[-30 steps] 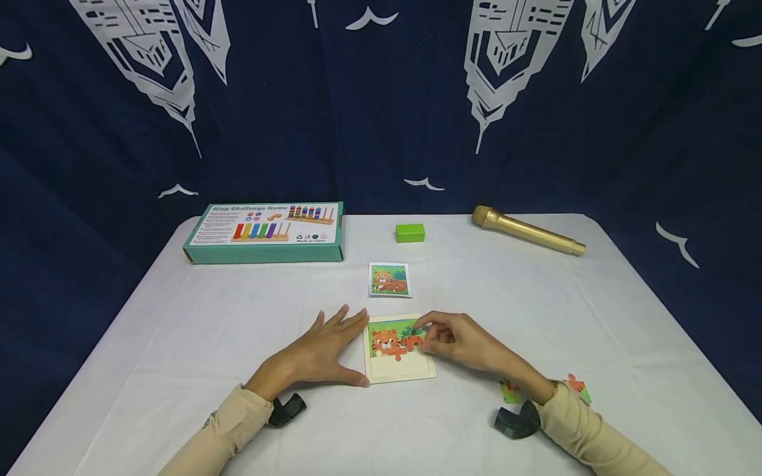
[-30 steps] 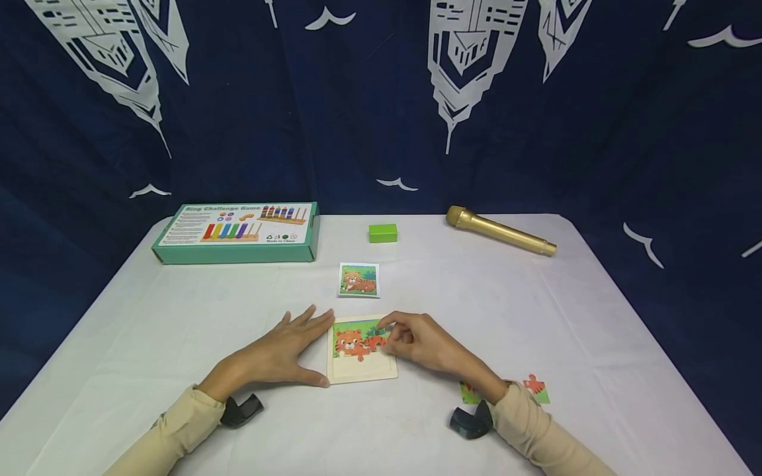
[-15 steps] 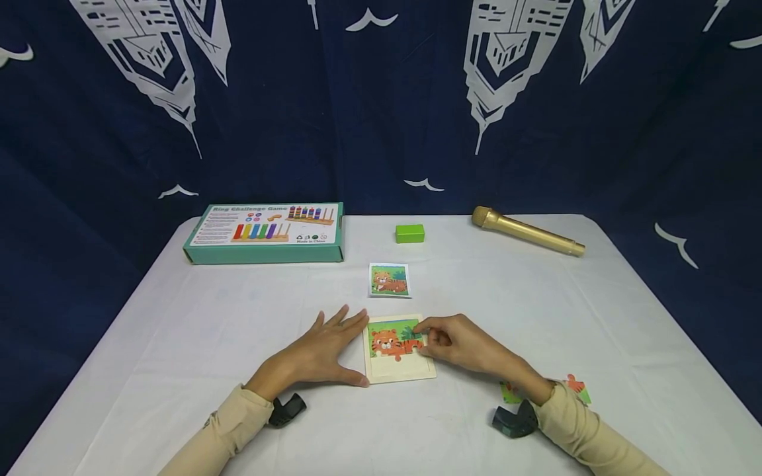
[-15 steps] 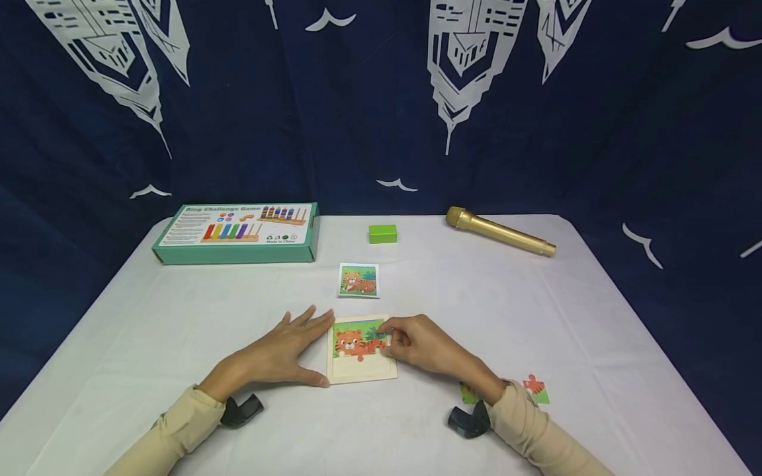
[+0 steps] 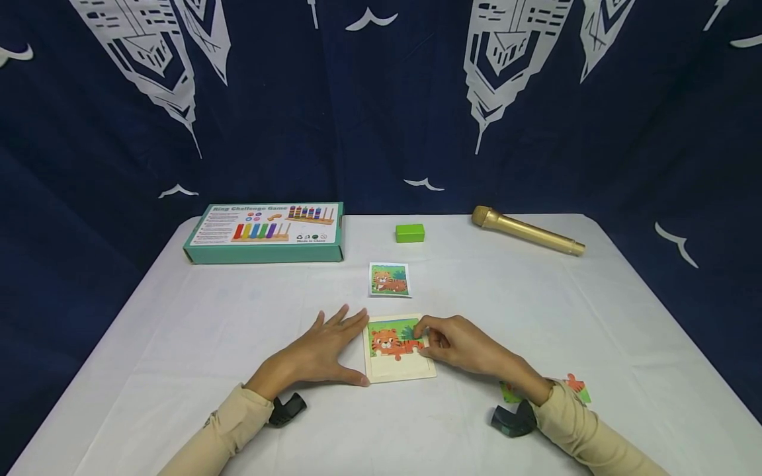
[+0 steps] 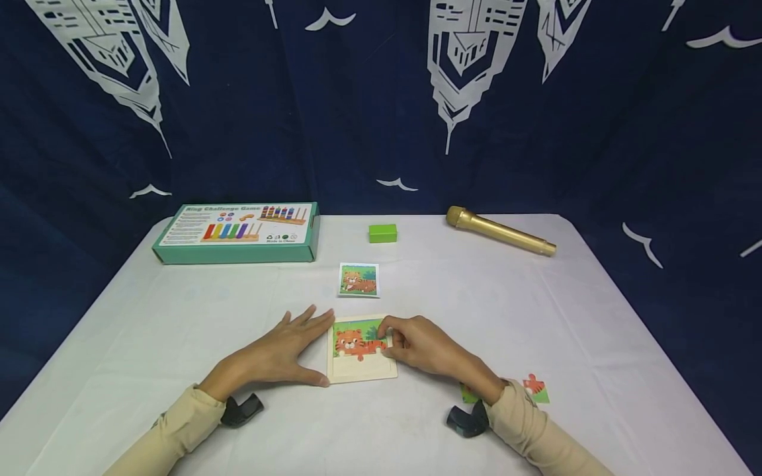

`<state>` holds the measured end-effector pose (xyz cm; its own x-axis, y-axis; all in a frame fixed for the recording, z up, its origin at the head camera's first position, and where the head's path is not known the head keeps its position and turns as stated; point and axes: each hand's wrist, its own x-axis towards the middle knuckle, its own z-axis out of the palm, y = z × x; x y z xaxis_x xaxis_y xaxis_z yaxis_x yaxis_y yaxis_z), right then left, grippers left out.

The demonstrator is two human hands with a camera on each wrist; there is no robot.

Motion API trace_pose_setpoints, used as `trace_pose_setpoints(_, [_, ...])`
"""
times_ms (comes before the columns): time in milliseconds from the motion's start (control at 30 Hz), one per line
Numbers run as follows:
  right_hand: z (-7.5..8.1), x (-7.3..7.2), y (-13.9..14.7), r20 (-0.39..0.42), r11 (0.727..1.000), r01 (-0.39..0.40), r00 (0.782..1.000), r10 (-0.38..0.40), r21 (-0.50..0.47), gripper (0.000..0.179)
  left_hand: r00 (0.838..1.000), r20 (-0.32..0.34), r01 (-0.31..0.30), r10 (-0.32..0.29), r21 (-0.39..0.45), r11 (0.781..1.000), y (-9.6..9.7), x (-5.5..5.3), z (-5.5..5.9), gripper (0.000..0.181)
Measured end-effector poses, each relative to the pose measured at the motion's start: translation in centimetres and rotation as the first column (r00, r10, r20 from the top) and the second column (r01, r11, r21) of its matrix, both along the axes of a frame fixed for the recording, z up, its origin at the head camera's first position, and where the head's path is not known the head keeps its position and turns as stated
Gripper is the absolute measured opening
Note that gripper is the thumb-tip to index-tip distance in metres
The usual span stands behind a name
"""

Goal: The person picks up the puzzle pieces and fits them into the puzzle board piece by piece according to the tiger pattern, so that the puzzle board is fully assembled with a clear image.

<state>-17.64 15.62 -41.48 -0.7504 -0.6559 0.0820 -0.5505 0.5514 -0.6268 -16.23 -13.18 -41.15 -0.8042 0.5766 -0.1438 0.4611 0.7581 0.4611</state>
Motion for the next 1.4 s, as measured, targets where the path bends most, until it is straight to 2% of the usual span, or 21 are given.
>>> trace_pose_setpoints(400, [0.3,-0.1,0.0,0.052,0.999,0.029,0.998,-0.030,0.024,0.009,1.000,0.019,-0.008,0.008,0.020,1.000,0.0,0.0,0.0,0.107])
trace_pose_setpoints(633, [0.7,0.2,1.2,0.121,1.000,-0.003,0.993,0.000,0.028,0.020,1.000,0.026,-0.009,0.008,0.019,1.000,0.0,0.1,0.0,0.108])
trace_pose_setpoints(767, [1.0,0.6,2.6,0.120,1.000,-0.005,0.993,0.006,-0.014,0.023,1.000,0.024,-0.008,0.008,0.014,1.000,0.0,0.1,0.0,0.108])
trace_pose_setpoints(833, [1.1,0.9,3.4,0.090,1.000,0.013,0.996,-0.011,-0.026,0.023,1.000,0.020,-0.007,0.007,0.009,1.000,0.0,0.1,0.1,0.108])
trace_pose_setpoints(933, [1.3,1.5,4.7,0.002,0.997,0.071,0.997,-0.071,0.003,0.027,1.000,0.015,-0.005,0.004,0.007,1.000,0.0,0.1,0.2,0.109])
trace_pose_setpoints(1067, [1.6,2.6,6.2,-0.070,0.983,0.172,0.983,-0.167,0.069,0.040,1.000,0.013,-0.004,0.004,0.002,1.000,0.0,0.1,0.1,0.108])
trace_pose_setpoints(1200, [1.6,3.8,7.8,-0.056,0.968,0.228,0.973,-0.223,0.102,0.052,1.000,0.011,-0.002,0.002,0.002,1.000,0.0,0.1,0.1,0.108])
trace_pose_setpoints(1400, [1.1,5.1,10.1,-0.032,0.964,0.251,0.968,-0.249,0.091,0.053,1.000,0.007,0.003,-0.003,0.005,1.000,0.0,0.1,0.0,0.109])
